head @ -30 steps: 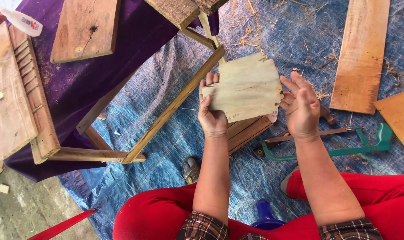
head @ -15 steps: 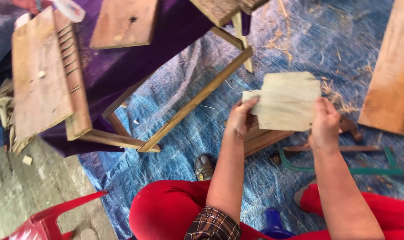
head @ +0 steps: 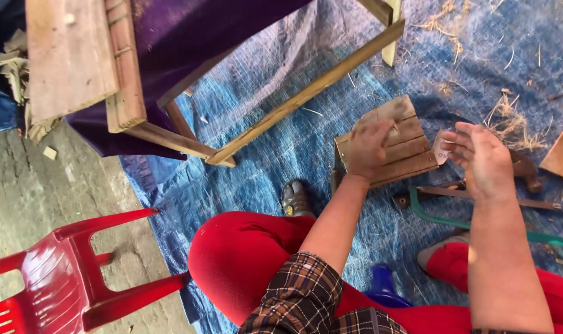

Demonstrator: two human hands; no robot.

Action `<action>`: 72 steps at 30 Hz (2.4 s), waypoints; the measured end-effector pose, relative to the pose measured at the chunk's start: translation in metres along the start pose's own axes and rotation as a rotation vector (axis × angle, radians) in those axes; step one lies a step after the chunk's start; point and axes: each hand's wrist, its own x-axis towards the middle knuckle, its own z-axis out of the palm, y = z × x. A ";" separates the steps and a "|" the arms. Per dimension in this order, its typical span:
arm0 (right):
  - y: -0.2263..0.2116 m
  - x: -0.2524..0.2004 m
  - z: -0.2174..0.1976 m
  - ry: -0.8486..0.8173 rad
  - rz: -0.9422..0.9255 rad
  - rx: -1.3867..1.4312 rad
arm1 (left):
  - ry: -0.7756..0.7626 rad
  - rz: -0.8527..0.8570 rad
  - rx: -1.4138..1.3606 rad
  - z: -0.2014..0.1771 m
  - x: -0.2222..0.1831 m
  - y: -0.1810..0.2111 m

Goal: Shaping a wooden component with a chisel and hammer before drilling a hole into it with a power drill.

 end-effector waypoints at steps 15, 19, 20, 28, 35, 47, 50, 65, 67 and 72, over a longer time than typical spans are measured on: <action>0.125 0.046 -0.048 0.044 0.264 -0.320 | 0.066 -0.399 0.472 0.014 -0.127 -0.034; 0.155 0.053 -0.063 0.052 0.250 -0.361 | -0.279 -1.187 0.041 -0.019 -0.111 -0.060; 0.147 0.050 -0.060 0.061 0.287 -0.482 | -0.374 -1.273 -0.027 -0.023 -0.109 -0.062; 0.228 0.075 -0.072 0.010 0.171 -1.033 | -0.690 -1.071 0.130 0.029 -0.155 -0.101; 0.135 0.021 0.036 -0.153 0.083 -0.527 | -0.505 -1.348 -0.354 -0.035 -0.102 -0.056; 0.204 0.046 0.074 0.033 0.438 -0.079 | -0.536 -1.330 -0.571 0.004 -0.128 -0.092; 0.185 0.038 0.077 0.014 0.495 0.076 | -0.519 -1.339 -0.595 0.009 -0.132 -0.096; 0.076 0.068 -0.036 -0.131 -0.148 1.013 | -0.354 -1.492 -0.734 -0.018 -0.116 -0.067; 0.078 0.070 -0.036 -0.207 -0.178 1.012 | -0.338 -1.488 -0.739 -0.018 -0.116 -0.067; 0.076 0.063 -0.023 -0.235 -0.212 1.026 | -0.274 -1.513 -0.804 -0.013 -0.124 -0.072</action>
